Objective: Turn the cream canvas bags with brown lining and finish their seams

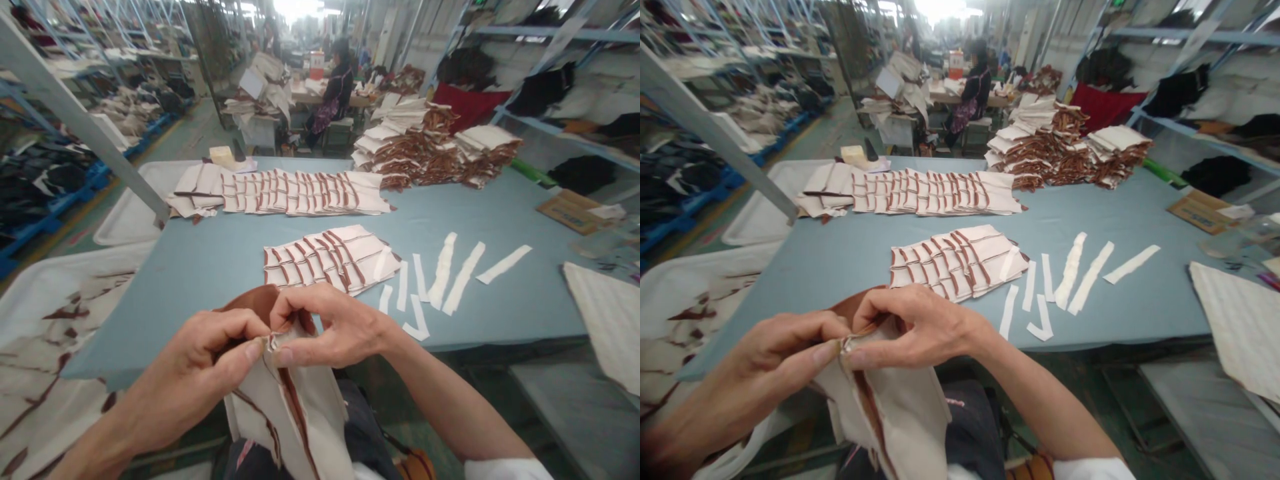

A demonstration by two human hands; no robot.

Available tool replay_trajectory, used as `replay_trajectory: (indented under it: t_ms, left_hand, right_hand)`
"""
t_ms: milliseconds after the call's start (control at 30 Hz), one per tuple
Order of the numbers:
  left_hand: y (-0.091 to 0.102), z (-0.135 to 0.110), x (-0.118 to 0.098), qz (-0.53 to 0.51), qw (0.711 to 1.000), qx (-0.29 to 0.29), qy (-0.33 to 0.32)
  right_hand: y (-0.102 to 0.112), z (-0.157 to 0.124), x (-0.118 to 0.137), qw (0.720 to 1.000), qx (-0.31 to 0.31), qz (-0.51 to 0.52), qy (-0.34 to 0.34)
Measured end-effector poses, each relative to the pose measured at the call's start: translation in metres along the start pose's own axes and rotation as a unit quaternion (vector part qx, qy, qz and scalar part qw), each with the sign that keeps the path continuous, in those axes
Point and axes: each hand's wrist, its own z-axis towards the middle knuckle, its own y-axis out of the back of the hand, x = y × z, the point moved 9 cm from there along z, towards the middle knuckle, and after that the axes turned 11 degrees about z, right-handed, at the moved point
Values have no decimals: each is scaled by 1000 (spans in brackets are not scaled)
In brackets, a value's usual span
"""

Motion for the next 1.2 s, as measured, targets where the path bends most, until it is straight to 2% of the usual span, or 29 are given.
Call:
replay_trajectory:
  t_ms: [200, 300, 433, 533, 667, 833, 933, 1033, 1133, 1200]
  left_hand:
    - [-2, -8, 21, -61, 998, 12, 26]
    - [1, -7, 21, -83, 996, 8, 27]
    - [-4, -7, 16, -57, 995, 41, 66]
    - [-6, -9, 16, -35, 995, 37, 87]
    - [-7, -17, 31, -44, 992, 4, 118]
    - [-12, -23, 44, -80, 991, 24, 106]
    - [-11, -26, 49, -88, 989, 10, 119]
    - [-9, -28, 47, -89, 988, -4, 129]
    - [-3, -29, 34, -67, 990, -16, 124]
    - [1, -29, 21, -38, 993, -28, 108]
  right_hand:
    - [-6, 8, -12, 997, 34, 49, -38]
    - [-9, 8, -13, 997, 41, 48, -39]
    - [-12, 5, -8, 998, 42, 44, -14]
    - [-13, 3, -4, 1000, 24, 13, 6]
    - [-12, 4, -1, 999, -13, -35, 17]
    - [-14, 8, -7, 999, -28, -26, 13]
    - [-14, 9, -10, 998, -46, -29, 23]
    - [-12, 5, 4, 989, -87, -79, 94]
    - [-14, -6, 33, 951, -133, -190, 205]
    - [-19, -11, 45, 927, -140, -263, 228]
